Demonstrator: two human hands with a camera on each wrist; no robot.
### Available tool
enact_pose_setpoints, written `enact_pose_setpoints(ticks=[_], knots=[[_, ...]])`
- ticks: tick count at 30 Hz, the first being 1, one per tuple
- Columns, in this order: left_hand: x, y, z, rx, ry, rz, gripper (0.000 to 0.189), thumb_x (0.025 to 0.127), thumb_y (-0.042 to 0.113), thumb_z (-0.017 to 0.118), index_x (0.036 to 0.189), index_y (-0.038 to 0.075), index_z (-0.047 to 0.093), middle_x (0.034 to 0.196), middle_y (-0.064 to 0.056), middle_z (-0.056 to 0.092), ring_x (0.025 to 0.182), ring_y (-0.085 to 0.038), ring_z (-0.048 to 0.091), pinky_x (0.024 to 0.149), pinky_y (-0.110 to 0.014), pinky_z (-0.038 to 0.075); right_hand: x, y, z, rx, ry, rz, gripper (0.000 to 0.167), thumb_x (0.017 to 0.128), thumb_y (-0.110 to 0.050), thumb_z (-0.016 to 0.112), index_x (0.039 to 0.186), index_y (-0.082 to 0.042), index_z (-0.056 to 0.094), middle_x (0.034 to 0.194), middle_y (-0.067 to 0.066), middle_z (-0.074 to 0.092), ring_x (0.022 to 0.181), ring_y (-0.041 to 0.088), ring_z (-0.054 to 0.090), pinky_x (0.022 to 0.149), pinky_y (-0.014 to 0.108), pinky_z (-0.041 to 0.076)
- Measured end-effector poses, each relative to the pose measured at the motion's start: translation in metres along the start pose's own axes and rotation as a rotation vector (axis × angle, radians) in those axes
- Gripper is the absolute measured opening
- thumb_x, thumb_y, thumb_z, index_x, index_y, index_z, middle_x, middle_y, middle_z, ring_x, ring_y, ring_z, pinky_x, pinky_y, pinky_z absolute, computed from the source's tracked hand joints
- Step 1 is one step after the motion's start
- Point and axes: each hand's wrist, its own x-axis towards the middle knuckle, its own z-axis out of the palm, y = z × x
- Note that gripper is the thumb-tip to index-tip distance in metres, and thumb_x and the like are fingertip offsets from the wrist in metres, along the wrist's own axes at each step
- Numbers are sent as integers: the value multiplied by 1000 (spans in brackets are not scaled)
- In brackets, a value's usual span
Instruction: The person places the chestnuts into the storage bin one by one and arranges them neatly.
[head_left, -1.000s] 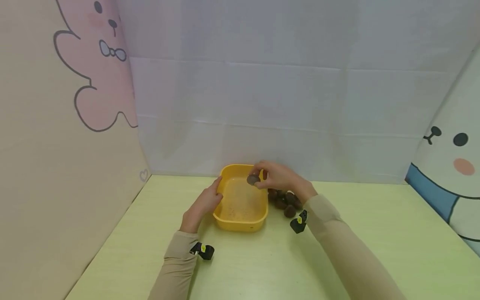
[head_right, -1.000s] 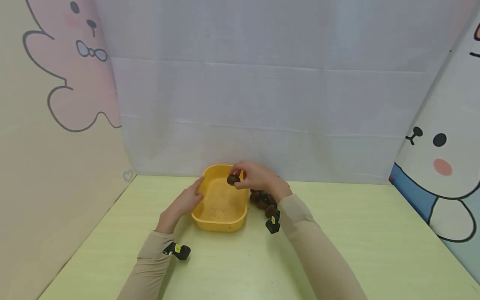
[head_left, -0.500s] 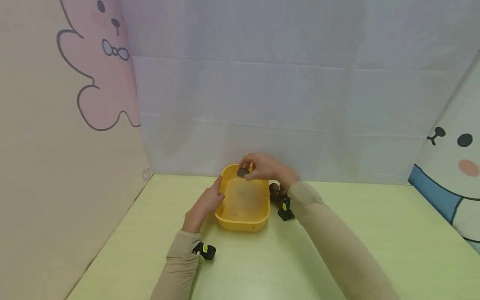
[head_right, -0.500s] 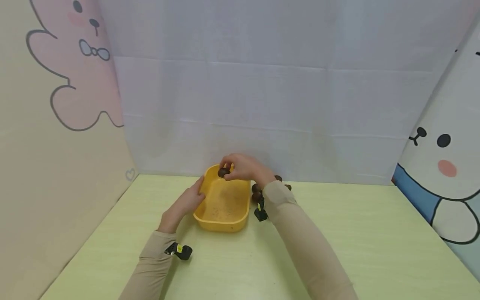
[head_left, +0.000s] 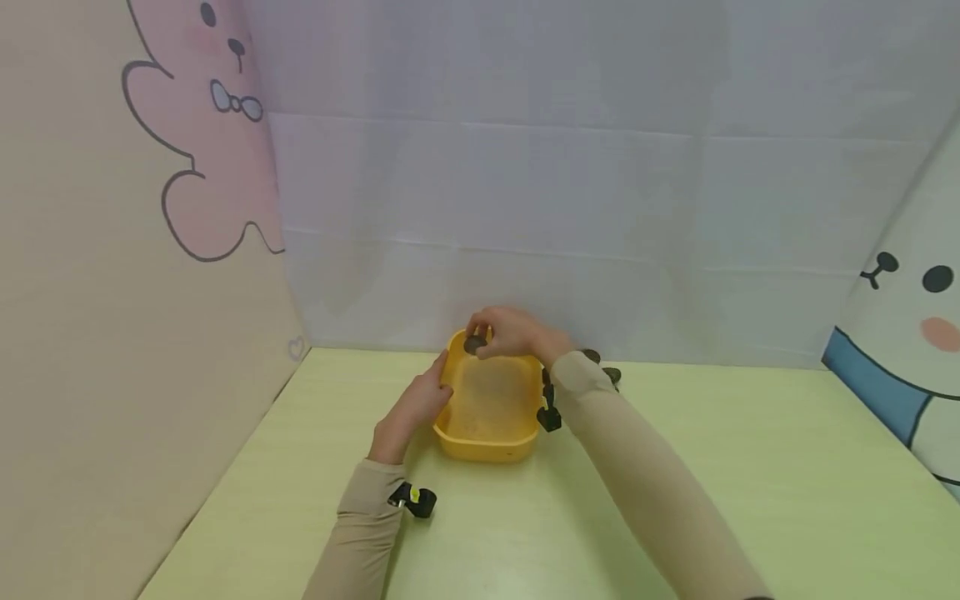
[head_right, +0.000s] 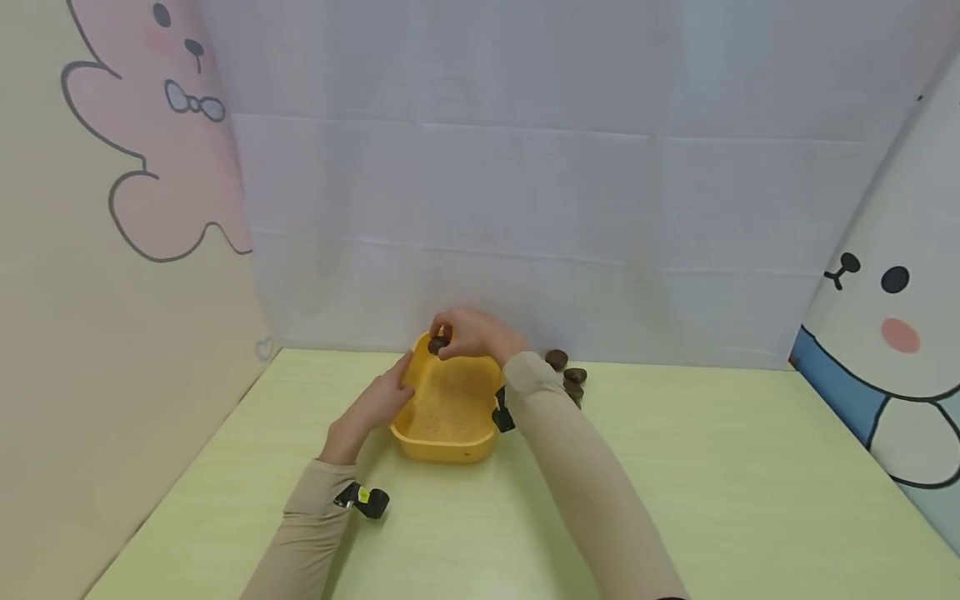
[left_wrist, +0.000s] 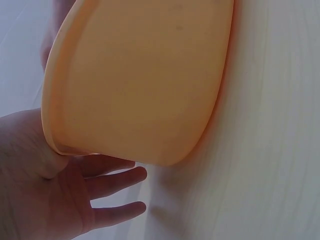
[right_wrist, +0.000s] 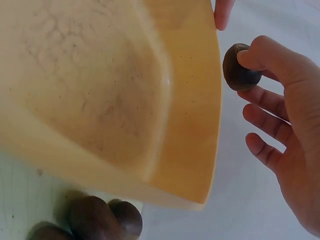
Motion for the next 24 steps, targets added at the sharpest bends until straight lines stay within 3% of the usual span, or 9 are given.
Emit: enact_pose_setpoints(ticks=[6,12,16,24], knots=[[2,-1,4,20,5,12,70,95,10,46,159,6,18,88,-17,60,57,-18,43,57,-29,39,10,13,11,-24,-30,11,33,84,-22,71,116,-13,69,110,5,69,101,21,62,92,36,50],[0,1,3,23,17,8,70,95,10,45,159,7,18,84,-15,58,56,-17,42,55,-28,38,20,16,17,-55,-76,11,30,83,-17,73,112,-10,71,107,7,70,99,23,62,92,37,50],[0,4,6,8,-7,17,70,96,11,44,160,7,16,80,-10,53,54,-14,38,54,-27,37,18,18,20,-110,-145,57,28,85,-17,74,112,-11,71,108,6,70,100,22,62,92,37,51],[3,13,13,-1,-27,32,70,96,11,43,160,9,14,68,-3,45,49,-11,36,49,-25,35,9,26,27,-94,-273,153,35,88,-12,67,122,-10,66,118,9,65,106,24,59,93,36,50]])
